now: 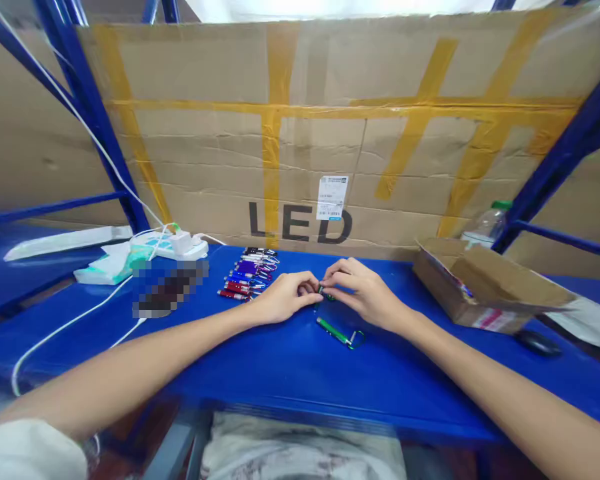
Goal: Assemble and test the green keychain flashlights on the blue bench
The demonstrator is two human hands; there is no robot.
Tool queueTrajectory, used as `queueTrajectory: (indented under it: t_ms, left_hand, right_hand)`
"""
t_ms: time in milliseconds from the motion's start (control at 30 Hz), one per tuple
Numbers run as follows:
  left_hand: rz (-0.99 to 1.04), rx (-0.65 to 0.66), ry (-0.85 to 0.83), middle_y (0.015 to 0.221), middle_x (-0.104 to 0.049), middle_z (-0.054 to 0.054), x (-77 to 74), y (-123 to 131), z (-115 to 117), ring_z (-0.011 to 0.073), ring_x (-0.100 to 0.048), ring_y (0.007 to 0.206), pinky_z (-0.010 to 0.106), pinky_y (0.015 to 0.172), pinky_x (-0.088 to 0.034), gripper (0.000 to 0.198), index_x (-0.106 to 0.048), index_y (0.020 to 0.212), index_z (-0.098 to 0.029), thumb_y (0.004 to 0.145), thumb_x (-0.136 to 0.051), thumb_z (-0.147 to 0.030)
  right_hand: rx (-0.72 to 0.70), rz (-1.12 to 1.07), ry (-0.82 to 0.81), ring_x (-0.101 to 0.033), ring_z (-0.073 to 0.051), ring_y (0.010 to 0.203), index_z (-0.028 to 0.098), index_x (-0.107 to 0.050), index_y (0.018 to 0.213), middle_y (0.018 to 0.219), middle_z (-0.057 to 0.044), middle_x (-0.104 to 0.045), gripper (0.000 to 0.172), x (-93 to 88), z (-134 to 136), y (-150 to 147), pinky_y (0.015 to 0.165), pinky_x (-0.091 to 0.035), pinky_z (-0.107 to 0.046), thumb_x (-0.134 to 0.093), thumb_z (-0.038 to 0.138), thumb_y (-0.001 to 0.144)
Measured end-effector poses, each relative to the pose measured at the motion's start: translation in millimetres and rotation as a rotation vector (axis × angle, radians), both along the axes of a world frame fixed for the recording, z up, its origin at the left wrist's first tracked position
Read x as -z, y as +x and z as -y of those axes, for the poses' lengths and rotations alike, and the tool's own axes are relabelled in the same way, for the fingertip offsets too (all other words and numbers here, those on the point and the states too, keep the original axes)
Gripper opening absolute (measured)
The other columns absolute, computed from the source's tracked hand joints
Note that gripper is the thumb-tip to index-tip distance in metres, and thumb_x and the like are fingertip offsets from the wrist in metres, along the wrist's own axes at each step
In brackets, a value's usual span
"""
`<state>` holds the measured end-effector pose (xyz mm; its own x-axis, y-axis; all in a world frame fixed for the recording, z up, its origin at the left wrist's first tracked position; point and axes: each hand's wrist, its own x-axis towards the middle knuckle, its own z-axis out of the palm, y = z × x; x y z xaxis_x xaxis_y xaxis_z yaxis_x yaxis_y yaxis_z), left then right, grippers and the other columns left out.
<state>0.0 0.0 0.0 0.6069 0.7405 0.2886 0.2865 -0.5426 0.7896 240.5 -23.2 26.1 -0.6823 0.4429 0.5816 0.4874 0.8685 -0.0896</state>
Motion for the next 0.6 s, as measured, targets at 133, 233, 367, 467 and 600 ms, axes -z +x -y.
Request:
queueTrajectory:
  t_ms: [133,233,367,467,600]
  left_hand:
    - [0.014,-0.029,0.043,0.093,-0.075,0.003,-1.4,-1,0,0.0178,-0.07,0.088,0.028,0.082,-0.053,0.019,-0.069,0.105,-0.018,0.096,-0.071,-0.035]
    - [-0.01,-0.064,0.118,0.101,-0.077,0.003,-3.4,-1,0,0.0187,-0.072,0.093,0.028,0.082,-0.053,0.017,-0.069,0.108,-0.02,0.097,-0.068,-0.033]
    - [-0.03,-0.109,0.178,0.106,-0.078,0.003,-5.5,-1,1,0.0197,-0.074,0.096,0.029,0.085,-0.054,0.016,-0.069,0.11,-0.021,0.098,-0.068,-0.031]
    - [-0.046,-0.142,0.201,0.106,-0.078,0.003,-6.4,0,2,0.0193,-0.074,0.093,0.03,0.084,-0.055,0.017,-0.069,0.111,-0.02,0.097,-0.068,-0.03]
    - [-0.083,-0.162,0.223,0.102,-0.078,0.003,-7.6,1,4,0.0188,-0.072,0.087,0.03,0.08,-0.054,0.018,-0.069,0.113,-0.02,0.098,-0.068,-0.031]
  right_hand:
    - [0.054,-0.051,0.006,-0.063,-0.025,0.102,0.024,-0.07,0.104,0.11,-0.008,-0.07,0.013,-3.1,2,-1,0.09,-0.051,-0.039,-0.058,0.027,0.109]
    - [0.135,-0.007,-0.027,-0.062,-0.026,0.103,0.024,-0.071,0.108,0.111,-0.01,-0.07,0.016,-3.0,-2,4,0.091,-0.05,-0.041,-0.055,0.028,0.109]
    - [0.163,0.209,-0.118,-0.061,-0.028,0.102,0.024,-0.073,0.119,0.112,-0.011,-0.071,0.019,2.3,-11,14,0.09,-0.048,-0.042,-0.059,0.027,0.106]
    - [0.179,0.306,-0.155,-0.061,-0.027,0.096,0.023,-0.076,0.113,0.108,-0.011,-0.071,0.018,5.1,-15,17,0.087,-0.047,-0.04,-0.059,0.024,0.106]
    - [0.178,0.329,-0.159,-0.061,-0.025,0.09,0.022,-0.076,0.102,0.099,-0.009,-0.071,0.014,2.6,-13,16,0.081,-0.046,-0.037,-0.062,0.025,0.105]
